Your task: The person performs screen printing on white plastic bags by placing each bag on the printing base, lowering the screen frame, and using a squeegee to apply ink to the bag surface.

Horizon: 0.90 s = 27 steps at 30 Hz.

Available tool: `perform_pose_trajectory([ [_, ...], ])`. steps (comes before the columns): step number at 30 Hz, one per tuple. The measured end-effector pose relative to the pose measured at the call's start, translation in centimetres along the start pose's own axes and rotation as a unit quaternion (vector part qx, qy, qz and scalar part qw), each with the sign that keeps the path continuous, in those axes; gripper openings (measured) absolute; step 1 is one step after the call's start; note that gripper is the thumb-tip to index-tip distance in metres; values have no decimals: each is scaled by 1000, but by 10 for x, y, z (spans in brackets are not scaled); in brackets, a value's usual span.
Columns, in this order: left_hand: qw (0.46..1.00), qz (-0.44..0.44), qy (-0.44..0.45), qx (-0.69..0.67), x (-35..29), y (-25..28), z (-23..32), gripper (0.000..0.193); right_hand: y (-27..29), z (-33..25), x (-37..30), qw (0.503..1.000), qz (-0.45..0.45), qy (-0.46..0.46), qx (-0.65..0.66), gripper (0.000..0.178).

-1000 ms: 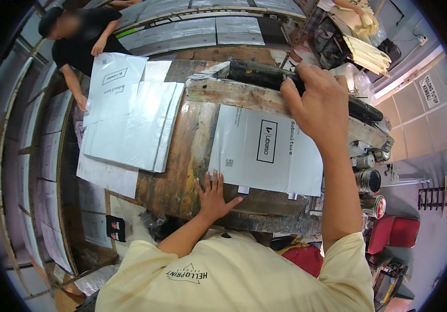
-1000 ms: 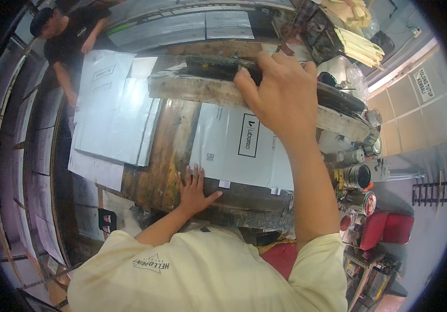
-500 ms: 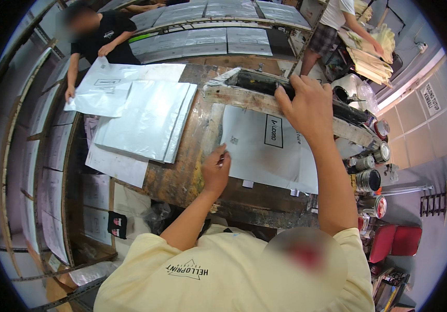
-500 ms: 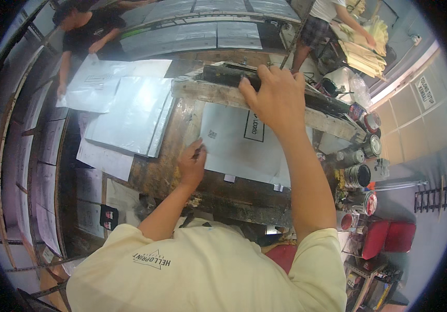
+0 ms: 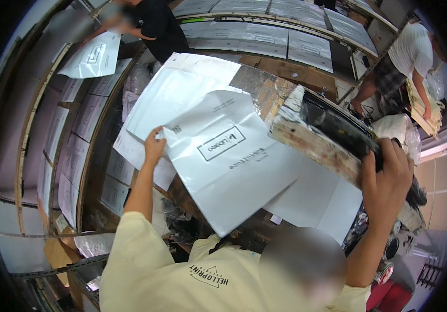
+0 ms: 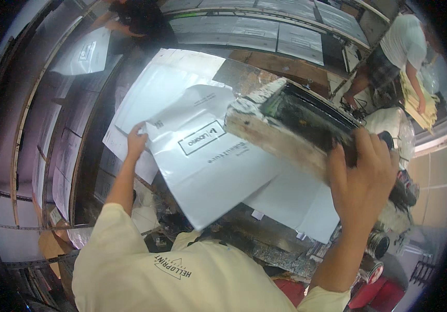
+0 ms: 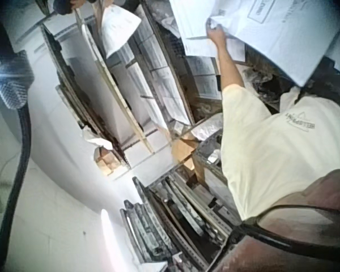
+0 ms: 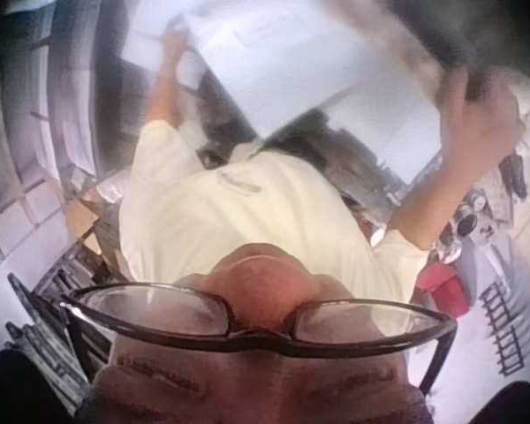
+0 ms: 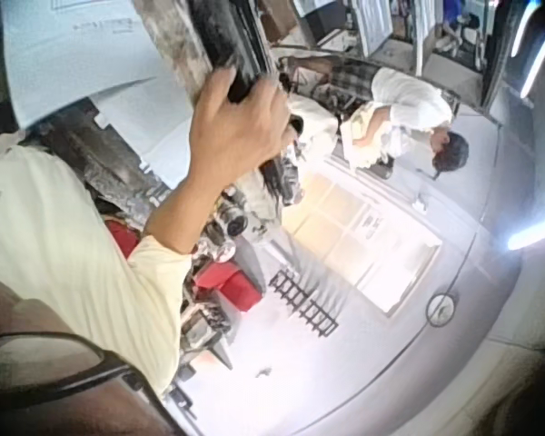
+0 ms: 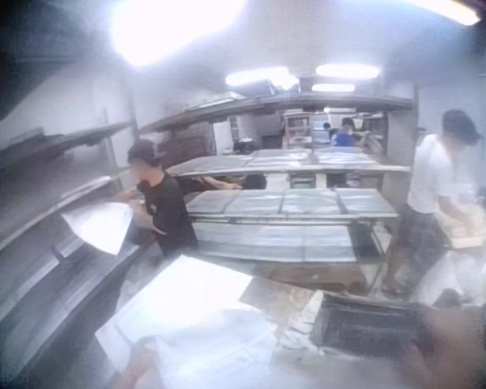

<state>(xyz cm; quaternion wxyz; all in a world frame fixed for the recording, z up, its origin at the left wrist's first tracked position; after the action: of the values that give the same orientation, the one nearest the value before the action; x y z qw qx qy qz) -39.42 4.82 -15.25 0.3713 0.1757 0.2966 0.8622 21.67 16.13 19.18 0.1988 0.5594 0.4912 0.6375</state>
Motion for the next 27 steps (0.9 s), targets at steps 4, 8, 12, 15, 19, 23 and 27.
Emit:
perform_pose_trajectory([
  [4, 978, 92, -112, 153, 82, 34, -17, 51, -3, 2, 1, 1000, 8, 24, -7, 33],
  [8, 955, 101, 18, 279, 145, 57, -13, 50, -4, 8, -1, 1000, -21, 17, 6, 36],
  [12, 773, 374, -42, 511, 147, 36, 63, 44, -2, 13, -7, 999, 14, 33, 12, 43],
  [15, 982, -1, -153, 109, 31, -50, 211, 50, -2, 3, -7, 999, 40, 17, 5, 46],
  [19, 792, -417, -154, -418, -212, -86, 332, 71, -13, -1, -34, 999, 45, 12, 23, 47],
  [23, 675, -346, 213, -616, -277, -83, 315, 93, -57, -7, -117, 993, -108, 43, -17, 48],
  [27, 730, -386, 302, -475, -309, -119, 205, 104, -109, -7, -196, 973, -213, 87, 27, 30],
])
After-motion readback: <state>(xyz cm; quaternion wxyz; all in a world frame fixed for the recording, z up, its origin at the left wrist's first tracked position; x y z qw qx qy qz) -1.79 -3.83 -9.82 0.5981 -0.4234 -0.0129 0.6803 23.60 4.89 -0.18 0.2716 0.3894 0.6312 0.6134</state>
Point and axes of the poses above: each hand's wrist, its own x-axis towards the middle knuckle, its own y-axis out of the back of the hand, z = x × y, the point moved 5 cm from there along x, towards the middle knuckle, and after that the axes turned 3 degrees about x, right-handed, at the moved point
